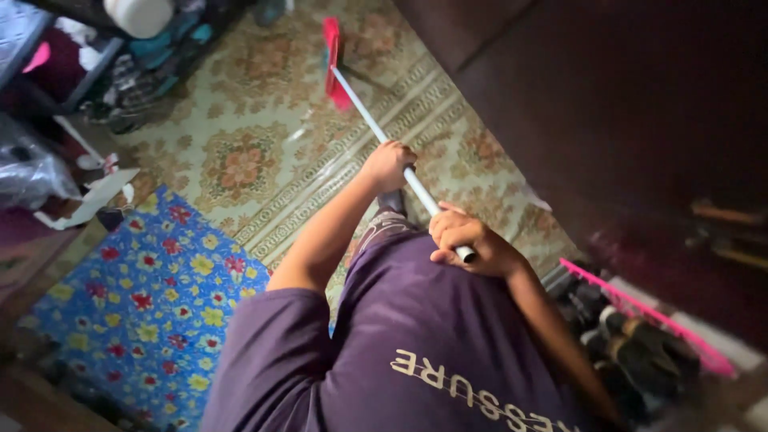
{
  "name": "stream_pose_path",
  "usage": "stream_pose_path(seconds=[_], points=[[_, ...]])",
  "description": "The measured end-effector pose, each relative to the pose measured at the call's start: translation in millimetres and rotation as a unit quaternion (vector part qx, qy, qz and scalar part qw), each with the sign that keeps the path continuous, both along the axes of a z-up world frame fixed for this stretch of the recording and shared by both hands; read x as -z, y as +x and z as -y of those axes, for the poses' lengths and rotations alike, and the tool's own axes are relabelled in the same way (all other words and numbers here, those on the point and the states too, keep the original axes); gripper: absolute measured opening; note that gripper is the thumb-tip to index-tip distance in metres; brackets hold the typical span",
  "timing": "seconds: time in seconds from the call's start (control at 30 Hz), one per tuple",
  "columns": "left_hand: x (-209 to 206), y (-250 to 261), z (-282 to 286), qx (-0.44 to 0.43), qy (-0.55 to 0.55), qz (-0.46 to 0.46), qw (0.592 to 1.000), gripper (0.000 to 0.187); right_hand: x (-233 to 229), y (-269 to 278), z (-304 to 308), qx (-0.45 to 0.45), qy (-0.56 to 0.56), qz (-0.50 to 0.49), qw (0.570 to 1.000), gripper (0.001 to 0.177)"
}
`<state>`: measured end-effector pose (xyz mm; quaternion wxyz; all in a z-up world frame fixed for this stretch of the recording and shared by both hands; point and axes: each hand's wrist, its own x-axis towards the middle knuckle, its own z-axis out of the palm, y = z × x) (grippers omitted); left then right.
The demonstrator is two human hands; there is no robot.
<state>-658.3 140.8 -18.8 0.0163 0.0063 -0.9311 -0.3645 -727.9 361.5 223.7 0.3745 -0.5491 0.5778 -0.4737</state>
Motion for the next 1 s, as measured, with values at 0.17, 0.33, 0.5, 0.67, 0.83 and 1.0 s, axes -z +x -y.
stream_pose_path(seconds=[0.17, 0.33, 0.5, 0.67, 0.83, 1.0], points=[[-28, 31, 26, -0.123, 0.052, -0.051, 0.990, 0.016, -14, -6, 53, -0.070, 0.008, 0.030, 0.997, 0.025], [-40, 54, 46, -0.232, 0.022, -0.046, 0.971, 0.022, -9, -12, 102, -0.198, -0.012, 0.015, 0.980, 0.026], [-49, 63, 62, -0.275, 0.001, -0.097, 0.957, 0.013, -9, -21, 156, -0.340, 0.019, -0.012, 0.940, 0.031], [-41, 66, 83, -0.383, 0.026, -0.095, 0.919, 0.024, -12, -20, 225, -0.467, -0.007, -0.044, 0.883, 0.030], [-41, 49, 90, -0.490, 0.073, -0.115, 0.861, 0.030, -21, -31, 283, -0.574, -0.087, -0.032, 0.813, 0.029], [-45, 18, 103, -0.554, 0.134, -0.124, 0.813, 0.025, -17, -60, 325, -0.641, -0.098, 0.004, 0.761, 0.029]])
